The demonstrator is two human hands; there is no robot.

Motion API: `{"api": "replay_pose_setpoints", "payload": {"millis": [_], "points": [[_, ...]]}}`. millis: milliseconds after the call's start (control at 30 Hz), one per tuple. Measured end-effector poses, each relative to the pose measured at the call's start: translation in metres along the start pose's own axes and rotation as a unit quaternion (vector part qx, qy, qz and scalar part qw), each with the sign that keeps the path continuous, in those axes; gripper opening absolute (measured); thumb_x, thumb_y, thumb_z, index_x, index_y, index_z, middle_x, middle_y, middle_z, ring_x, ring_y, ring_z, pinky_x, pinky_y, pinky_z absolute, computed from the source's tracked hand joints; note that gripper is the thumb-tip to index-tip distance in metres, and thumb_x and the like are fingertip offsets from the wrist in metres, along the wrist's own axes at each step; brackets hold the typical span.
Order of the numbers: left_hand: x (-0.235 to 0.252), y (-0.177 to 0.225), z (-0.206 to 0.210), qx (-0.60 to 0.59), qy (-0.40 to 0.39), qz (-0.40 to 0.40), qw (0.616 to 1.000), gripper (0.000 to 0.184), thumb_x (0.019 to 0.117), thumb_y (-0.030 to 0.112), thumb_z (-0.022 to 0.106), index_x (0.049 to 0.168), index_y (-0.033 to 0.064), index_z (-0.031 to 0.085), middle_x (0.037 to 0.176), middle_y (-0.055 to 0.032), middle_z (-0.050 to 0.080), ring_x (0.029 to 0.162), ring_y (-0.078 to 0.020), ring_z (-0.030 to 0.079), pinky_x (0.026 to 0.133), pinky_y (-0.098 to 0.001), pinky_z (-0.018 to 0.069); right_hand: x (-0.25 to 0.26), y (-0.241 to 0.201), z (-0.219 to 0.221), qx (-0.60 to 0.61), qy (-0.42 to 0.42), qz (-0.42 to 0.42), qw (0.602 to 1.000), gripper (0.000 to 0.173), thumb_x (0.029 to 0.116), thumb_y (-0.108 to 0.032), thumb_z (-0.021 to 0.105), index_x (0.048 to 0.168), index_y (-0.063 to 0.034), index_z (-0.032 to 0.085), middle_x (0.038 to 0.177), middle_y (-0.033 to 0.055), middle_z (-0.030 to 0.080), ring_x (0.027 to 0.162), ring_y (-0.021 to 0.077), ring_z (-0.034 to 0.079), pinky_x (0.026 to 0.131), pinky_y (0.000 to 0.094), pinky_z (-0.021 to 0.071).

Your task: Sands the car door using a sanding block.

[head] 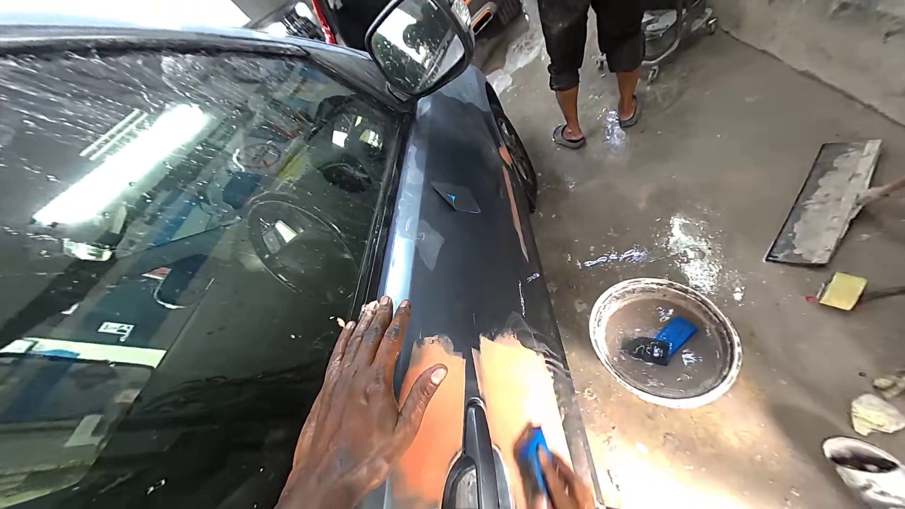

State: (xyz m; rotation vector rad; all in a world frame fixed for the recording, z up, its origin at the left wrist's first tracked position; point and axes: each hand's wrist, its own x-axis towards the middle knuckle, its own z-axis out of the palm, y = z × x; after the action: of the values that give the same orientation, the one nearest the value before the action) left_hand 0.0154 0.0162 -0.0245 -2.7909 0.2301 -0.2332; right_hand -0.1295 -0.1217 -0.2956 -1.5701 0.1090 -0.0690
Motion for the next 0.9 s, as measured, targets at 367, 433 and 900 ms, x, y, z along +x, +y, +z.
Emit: {"api": "replay_pose_setpoints", "payload": {"millis": [367,433,900], "points": [[0.001,0.000,0.001,-0.003,0.000,0.002,1.000,0.087,0.0954,0.075,0.029,0.156,0.0142,0.045,0.162,-0.0072,0.040,0.153,-0.0240,0.032,0.126,-0.0529,0.0234,0.055,-0.014,0.009,-0.066,0.009,0.018,0.998,0.051,0.1025,-0.040,0.049,0.138,-0.0075,0.065,0.136,0.0250,0.062,0.122,0.0398,0.062,0.103,0.0556,0.0499],[-0.001,-0.001,0.001,0.000,0.004,0.000,1.000,0.087,0.0952,0.076,0.030,0.155,0.0143,0.045,0.162,-0.0074,0.041,0.153,-0.0240,0.033,0.126,-0.0524,0.0236,0.110,0.023,0.019,-0.106,-0.027,0.151,0.982,0.056,0.1050,-0.047,0.040,0.146,-0.0134,0.059,0.135,0.0227,0.064,0.125,0.0412,0.060,0.105,0.0602,0.0471],[0.001,0.003,0.002,-0.006,0.011,-0.002,1.000,0.087,0.0955,0.077,0.029,0.154,0.0148,0.048,0.160,-0.0088,0.043,0.152,-0.0262,0.035,0.125,-0.0531,0.0245,0.113,-0.054,0.017,-0.132,-0.028,0.121,0.983,0.055,0.1044,-0.041,0.043,0.148,-0.0104,0.055,0.135,0.0303,0.060,0.120,0.0512,0.059,0.096,0.0664,0.0487]]}}
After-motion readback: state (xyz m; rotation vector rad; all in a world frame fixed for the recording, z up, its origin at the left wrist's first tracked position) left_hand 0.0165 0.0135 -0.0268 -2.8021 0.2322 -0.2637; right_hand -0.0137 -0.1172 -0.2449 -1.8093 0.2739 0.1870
